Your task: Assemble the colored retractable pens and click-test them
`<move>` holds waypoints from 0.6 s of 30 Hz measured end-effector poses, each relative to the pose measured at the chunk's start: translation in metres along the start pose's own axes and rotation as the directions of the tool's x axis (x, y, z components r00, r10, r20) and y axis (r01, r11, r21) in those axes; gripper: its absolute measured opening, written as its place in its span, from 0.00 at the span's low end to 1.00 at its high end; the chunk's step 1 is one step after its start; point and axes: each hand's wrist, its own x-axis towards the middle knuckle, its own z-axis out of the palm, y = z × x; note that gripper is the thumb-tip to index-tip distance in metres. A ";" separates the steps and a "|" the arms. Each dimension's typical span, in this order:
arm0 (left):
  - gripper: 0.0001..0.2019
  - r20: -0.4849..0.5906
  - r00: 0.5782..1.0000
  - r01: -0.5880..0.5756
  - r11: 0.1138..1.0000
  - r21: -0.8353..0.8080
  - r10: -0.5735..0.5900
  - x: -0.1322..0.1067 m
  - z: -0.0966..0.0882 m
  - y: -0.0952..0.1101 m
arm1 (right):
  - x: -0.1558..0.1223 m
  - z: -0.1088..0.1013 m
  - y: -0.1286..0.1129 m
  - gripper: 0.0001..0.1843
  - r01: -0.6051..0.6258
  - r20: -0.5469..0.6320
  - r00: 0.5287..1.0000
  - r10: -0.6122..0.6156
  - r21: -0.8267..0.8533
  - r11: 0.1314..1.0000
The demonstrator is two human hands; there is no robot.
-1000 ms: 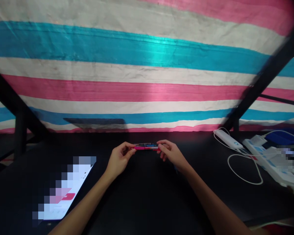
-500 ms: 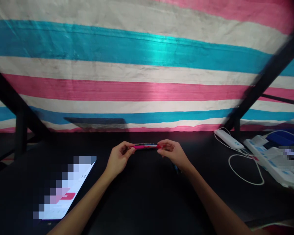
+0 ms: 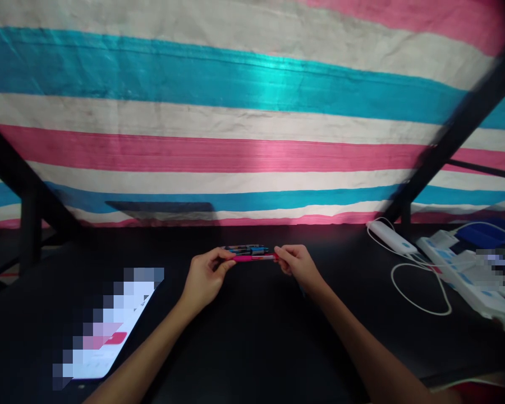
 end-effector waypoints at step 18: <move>0.17 0.225 0.643 -0.749 0.541 0.381 0.732 -0.016 -0.006 0.007 | 0.002 -0.024 -0.004 0.16 -0.711 0.506 0.674 0.539 0.246 0.659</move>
